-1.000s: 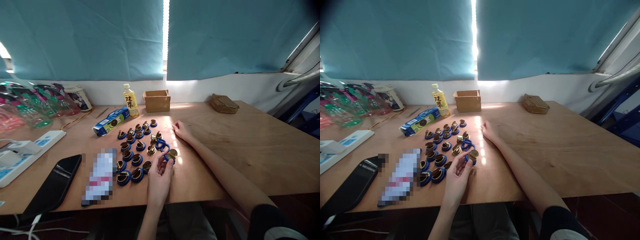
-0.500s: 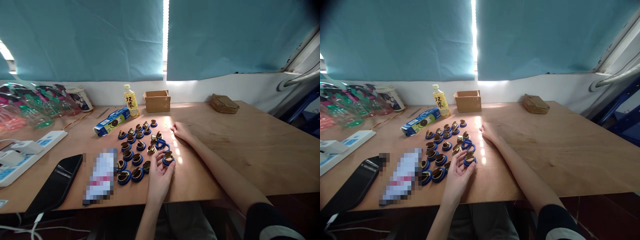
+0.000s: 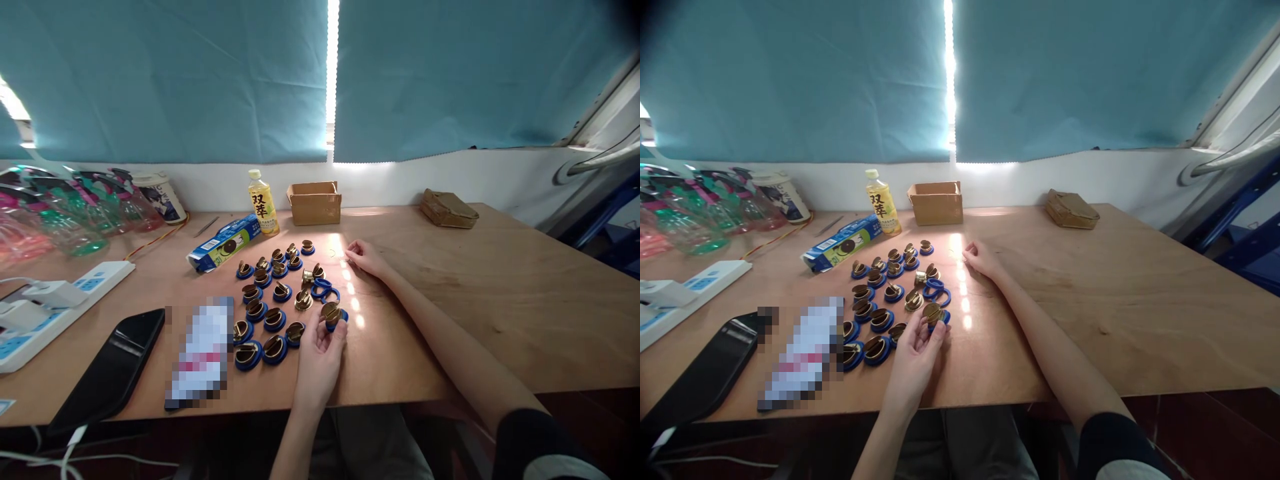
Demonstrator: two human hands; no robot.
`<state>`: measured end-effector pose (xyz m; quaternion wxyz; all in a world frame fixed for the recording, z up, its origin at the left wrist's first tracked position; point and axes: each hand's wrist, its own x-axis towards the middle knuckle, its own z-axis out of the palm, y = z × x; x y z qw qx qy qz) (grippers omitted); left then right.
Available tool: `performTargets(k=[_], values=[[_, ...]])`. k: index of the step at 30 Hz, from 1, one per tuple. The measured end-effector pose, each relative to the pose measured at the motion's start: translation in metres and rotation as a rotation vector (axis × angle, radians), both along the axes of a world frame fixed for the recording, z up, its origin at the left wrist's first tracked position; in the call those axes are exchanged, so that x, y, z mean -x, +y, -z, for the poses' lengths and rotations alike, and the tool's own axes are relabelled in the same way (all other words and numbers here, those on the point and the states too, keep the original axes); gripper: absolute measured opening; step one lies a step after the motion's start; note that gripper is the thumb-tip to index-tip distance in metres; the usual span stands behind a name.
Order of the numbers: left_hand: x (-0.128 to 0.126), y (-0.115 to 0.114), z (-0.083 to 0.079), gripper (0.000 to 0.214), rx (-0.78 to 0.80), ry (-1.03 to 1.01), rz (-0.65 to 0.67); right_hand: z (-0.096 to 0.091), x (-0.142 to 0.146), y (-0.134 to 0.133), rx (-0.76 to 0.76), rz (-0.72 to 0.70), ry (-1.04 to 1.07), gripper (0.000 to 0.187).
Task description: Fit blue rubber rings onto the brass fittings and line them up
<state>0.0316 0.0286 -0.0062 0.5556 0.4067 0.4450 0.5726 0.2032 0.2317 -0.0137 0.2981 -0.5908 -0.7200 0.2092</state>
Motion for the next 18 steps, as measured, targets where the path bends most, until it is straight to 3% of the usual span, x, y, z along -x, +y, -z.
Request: performTargets(k=[8, 18], values=[[0.0007, -0.0020, -0.0060, 0.039, 0.052, -0.012, 0.010, 0.0006, 0.0075, 0.0003, -0.097, -0.116, -0.045, 0.017], [-0.0022, -0.0019, -0.0052, 0.039, 0.047, -0.016, 0.026, 0.0007, 0.0081, -0.0013, -0.102, -0.122, -0.083, 0.007]])
